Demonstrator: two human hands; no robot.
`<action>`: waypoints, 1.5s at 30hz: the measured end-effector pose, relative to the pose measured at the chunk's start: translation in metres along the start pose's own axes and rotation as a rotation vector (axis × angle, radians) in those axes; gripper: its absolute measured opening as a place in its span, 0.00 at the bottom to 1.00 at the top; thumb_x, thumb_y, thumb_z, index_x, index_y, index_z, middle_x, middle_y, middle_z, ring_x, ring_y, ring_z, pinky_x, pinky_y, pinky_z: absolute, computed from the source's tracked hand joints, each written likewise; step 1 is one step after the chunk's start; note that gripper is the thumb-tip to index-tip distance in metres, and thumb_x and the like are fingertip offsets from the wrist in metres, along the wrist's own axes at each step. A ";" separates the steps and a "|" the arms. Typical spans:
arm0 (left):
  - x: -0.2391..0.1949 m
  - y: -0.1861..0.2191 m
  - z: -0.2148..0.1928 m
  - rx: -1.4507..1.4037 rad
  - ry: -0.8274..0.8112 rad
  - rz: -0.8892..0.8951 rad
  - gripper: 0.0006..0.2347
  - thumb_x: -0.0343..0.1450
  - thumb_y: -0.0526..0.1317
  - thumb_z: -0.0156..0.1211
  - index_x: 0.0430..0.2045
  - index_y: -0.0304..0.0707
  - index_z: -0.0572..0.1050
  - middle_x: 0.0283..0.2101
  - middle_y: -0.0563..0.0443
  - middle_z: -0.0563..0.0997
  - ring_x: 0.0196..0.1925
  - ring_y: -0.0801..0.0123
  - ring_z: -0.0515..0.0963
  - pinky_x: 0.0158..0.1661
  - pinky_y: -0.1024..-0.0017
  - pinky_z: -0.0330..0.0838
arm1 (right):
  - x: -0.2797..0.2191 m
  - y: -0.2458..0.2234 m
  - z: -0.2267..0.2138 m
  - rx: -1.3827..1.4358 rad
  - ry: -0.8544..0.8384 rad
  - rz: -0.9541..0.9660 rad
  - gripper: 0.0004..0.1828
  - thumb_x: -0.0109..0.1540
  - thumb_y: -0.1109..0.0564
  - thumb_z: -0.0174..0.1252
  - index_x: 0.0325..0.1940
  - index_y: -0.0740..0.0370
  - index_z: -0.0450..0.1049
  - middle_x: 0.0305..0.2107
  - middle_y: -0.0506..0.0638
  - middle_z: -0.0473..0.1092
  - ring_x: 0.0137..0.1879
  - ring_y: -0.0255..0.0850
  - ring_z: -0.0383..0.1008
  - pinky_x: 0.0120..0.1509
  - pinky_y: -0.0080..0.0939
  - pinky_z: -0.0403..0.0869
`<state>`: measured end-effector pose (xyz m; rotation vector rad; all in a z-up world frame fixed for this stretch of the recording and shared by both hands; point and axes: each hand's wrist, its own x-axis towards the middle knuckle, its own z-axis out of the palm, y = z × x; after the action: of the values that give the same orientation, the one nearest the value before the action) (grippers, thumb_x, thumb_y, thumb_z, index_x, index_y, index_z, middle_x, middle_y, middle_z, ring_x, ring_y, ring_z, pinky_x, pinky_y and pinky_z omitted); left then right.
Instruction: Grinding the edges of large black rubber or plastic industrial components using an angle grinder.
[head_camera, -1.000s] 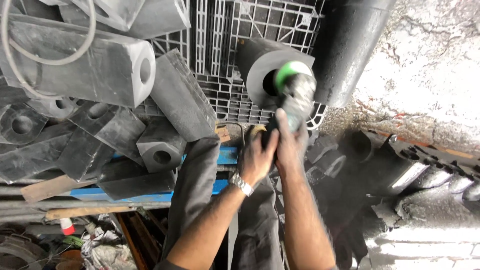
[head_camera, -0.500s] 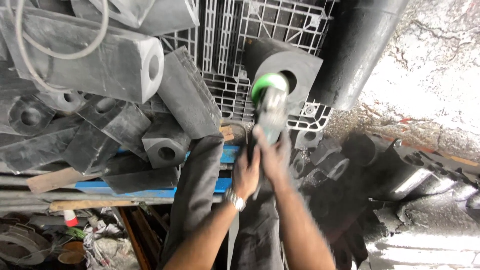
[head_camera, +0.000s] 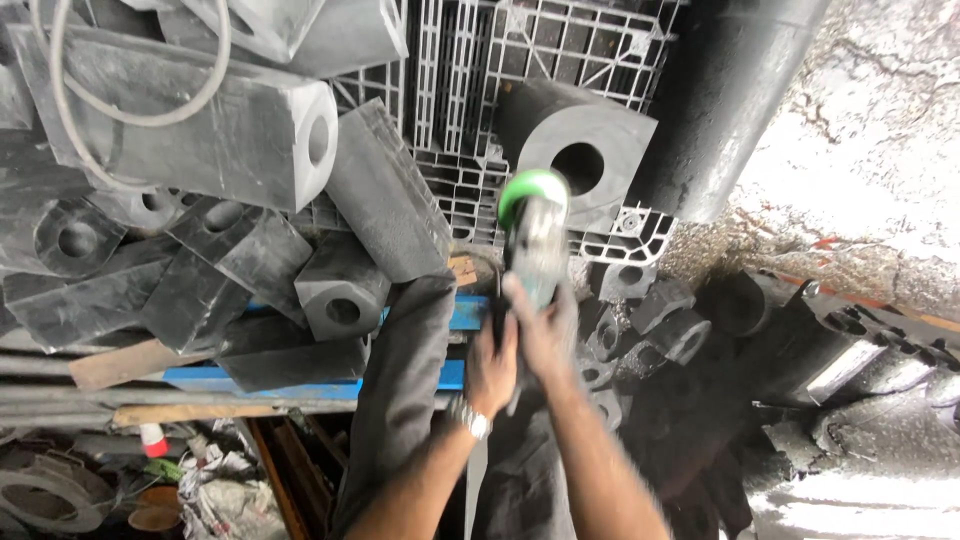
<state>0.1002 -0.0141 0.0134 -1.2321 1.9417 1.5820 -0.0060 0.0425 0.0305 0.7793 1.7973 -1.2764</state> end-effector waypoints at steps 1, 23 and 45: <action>-0.004 -0.004 0.002 -0.002 -0.002 0.012 0.23 0.77 0.55 0.47 0.46 0.29 0.75 0.38 0.28 0.82 0.41 0.36 0.82 0.38 0.51 0.75 | -0.003 0.013 -0.003 -0.117 0.018 -0.023 0.50 0.53 0.31 0.65 0.69 0.64 0.60 0.54 0.60 0.72 0.56 0.49 0.78 0.57 0.54 0.78; -0.016 -0.016 0.002 0.214 -0.217 -0.031 0.26 0.74 0.59 0.49 0.49 0.31 0.75 0.35 0.30 0.84 0.38 0.41 0.85 0.36 0.54 0.77 | -0.014 0.073 -0.019 0.300 0.222 -0.022 0.31 0.59 0.43 0.64 0.59 0.62 0.66 0.43 0.54 0.76 0.44 0.43 0.79 0.48 0.49 0.81; 0.007 0.043 0.010 0.255 -0.257 -0.036 0.26 0.73 0.61 0.48 0.47 0.35 0.74 0.32 0.29 0.82 0.36 0.36 0.82 0.34 0.48 0.74 | -0.003 0.027 -0.030 0.358 0.225 -0.036 0.39 0.59 0.38 0.65 0.64 0.66 0.65 0.44 0.57 0.75 0.45 0.41 0.77 0.49 0.39 0.79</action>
<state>0.0598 -0.0073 0.0315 -0.9084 1.8741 1.3499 0.0104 0.0790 0.0262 1.1299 1.7829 -1.6142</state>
